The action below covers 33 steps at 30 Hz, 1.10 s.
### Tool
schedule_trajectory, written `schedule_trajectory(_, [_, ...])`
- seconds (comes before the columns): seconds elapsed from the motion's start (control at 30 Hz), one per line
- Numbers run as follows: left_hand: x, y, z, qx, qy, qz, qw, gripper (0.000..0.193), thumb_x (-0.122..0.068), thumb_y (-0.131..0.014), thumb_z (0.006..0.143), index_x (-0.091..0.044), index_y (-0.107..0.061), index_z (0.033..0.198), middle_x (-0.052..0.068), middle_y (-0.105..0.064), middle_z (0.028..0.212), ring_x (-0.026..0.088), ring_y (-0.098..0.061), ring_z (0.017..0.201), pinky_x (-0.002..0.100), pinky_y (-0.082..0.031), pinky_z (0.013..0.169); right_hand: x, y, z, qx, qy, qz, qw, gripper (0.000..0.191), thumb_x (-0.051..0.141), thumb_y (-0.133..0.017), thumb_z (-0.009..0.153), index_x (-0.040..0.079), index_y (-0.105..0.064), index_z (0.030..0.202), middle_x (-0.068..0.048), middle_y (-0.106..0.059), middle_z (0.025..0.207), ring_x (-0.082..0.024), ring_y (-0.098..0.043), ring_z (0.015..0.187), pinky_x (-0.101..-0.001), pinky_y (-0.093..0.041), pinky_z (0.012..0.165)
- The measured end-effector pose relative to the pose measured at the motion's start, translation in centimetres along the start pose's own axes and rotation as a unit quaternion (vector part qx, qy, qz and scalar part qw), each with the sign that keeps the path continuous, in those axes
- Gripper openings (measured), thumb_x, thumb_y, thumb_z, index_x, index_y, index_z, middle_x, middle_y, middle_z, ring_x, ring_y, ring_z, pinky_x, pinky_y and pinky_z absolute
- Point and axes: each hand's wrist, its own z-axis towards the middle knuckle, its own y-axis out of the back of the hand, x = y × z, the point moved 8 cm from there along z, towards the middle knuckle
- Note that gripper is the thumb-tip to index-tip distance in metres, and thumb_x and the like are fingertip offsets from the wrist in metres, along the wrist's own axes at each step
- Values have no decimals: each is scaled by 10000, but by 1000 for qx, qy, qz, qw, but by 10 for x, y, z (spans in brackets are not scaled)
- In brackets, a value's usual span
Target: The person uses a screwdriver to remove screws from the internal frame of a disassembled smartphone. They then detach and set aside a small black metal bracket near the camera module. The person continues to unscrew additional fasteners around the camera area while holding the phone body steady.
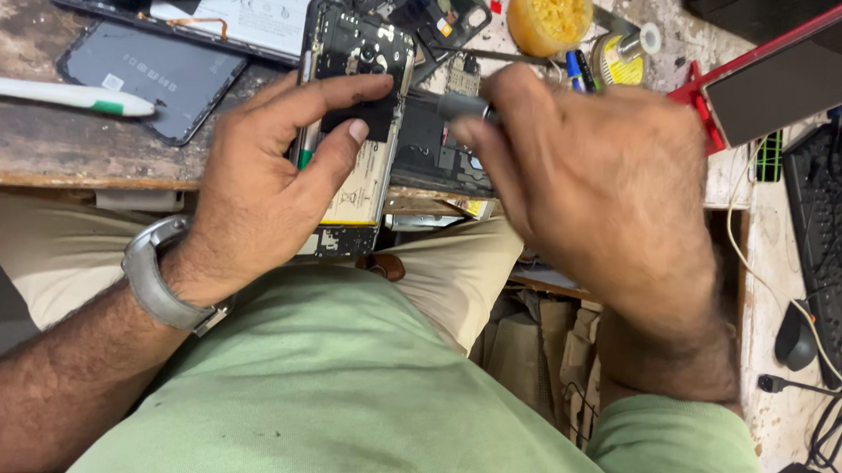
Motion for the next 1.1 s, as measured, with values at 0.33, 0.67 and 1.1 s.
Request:
schedule_trajectory(0.33, [0, 0, -1, 8, -10, 5, 1000, 305, -27, -646, 1055, -76, -690, 1353, 96, -727, 1202, 180, -703, 1128, 302, -549, 994, -21, -28, -12, 50, -51, -39, 997, 297, 360, -720, 1055, 82, -692, 957, -75, -650, 735, -254, -655, 637, -411, -502, 563])
schedule_trajectory(0.67, [2, 0, -5, 1, -1, -29, 1000, 301, -24, -637, 1098, -80, -676, 1390, 88, -711, 1285, 182, -695, 1214, 303, -549, 1062, 3, -2, 2, -55, 71, 138, 986, 297, 97, -739, 1019, -25, -652, 1276, -139, -637, 1072, -294, -663, 981, -409, -556, 838])
schedule_trajectory(1.1, [3, 6, -3, -25, 8, -77, 997, 287, -20, -608, 1044, -52, -650, 1326, 69, -710, 1234, 116, -655, 1152, 261, -529, 1009, -31, -48, -41, -211, -56, 340, 915, 194, -28, -764, 1097, 9, -631, 1235, -111, -675, 1149, -194, -695, 1037, -280, -604, 895])
